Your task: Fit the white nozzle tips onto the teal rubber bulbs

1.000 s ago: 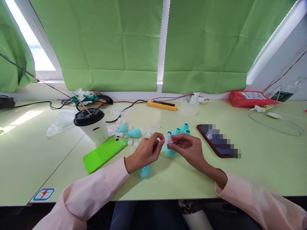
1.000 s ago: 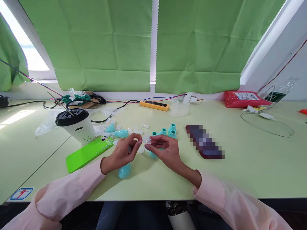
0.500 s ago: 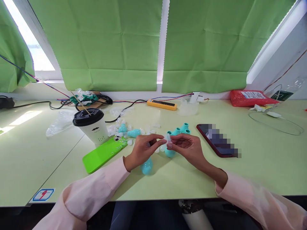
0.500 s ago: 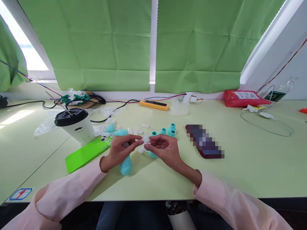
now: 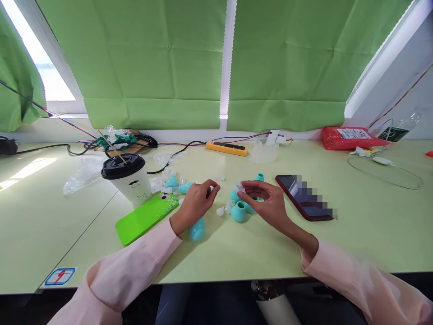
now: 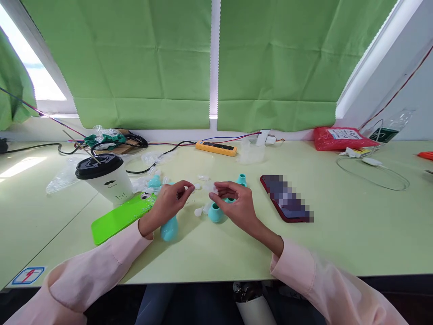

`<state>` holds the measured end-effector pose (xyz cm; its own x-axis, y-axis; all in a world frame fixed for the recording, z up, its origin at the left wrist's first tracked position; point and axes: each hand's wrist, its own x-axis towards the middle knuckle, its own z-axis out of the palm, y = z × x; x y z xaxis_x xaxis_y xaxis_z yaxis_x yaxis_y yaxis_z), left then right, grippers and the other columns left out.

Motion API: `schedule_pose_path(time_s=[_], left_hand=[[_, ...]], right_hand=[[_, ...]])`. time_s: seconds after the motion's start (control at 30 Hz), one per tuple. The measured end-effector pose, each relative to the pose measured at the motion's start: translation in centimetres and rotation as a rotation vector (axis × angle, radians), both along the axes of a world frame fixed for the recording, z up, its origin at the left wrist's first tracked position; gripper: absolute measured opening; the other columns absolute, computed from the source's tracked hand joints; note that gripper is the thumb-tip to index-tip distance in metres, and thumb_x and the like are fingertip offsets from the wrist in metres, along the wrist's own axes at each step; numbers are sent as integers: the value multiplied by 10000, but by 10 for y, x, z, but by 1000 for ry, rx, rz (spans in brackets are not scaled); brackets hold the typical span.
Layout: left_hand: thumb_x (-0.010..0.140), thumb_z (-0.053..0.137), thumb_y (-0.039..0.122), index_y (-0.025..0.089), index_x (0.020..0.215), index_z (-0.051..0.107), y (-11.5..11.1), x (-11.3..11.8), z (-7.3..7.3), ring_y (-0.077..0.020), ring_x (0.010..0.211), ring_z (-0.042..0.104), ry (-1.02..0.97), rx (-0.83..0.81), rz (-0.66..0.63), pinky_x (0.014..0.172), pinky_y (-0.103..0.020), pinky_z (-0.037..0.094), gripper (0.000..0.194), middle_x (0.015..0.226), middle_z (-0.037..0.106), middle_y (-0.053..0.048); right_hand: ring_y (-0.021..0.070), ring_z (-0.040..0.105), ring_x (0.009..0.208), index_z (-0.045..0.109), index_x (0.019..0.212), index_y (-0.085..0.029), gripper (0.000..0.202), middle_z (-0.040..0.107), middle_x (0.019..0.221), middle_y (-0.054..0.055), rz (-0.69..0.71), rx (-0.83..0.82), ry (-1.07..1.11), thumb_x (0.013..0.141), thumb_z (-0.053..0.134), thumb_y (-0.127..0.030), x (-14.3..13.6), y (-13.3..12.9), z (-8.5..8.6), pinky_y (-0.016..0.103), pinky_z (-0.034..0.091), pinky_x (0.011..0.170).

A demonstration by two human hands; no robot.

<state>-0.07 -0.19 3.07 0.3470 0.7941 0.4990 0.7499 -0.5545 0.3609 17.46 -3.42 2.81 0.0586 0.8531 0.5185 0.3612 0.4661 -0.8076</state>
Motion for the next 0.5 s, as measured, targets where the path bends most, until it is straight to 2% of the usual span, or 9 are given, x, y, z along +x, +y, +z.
schedule_pose_path(time_s=[0.2,0.33,0.5], left_hand=[[775,411,255,154,787,639,19,-2,-9,-160,574,539,279,-164,76,522,-243,342,249,638,627,-56],[743,434,214,154,777,651,30,-4,-15,-174,663,556,293,-225,80,601,-256,378,227,738,645,-72],[727,449,192,145,739,657,36,-5,-19,-171,685,559,289,-245,79,610,-247,381,213,749,645,-82]], right_hand=[[133,541,632,604,878,-178,186,589,758,33,-9,157,-283,707,557,-233,7,12,0,289,476,609],[150,532,698,600,914,-190,197,581,756,35,34,168,-402,738,524,-238,8,18,-2,301,449,656],[158,544,737,587,934,-203,213,604,782,30,48,109,-453,736,529,-255,6,22,-5,304,444,678]])
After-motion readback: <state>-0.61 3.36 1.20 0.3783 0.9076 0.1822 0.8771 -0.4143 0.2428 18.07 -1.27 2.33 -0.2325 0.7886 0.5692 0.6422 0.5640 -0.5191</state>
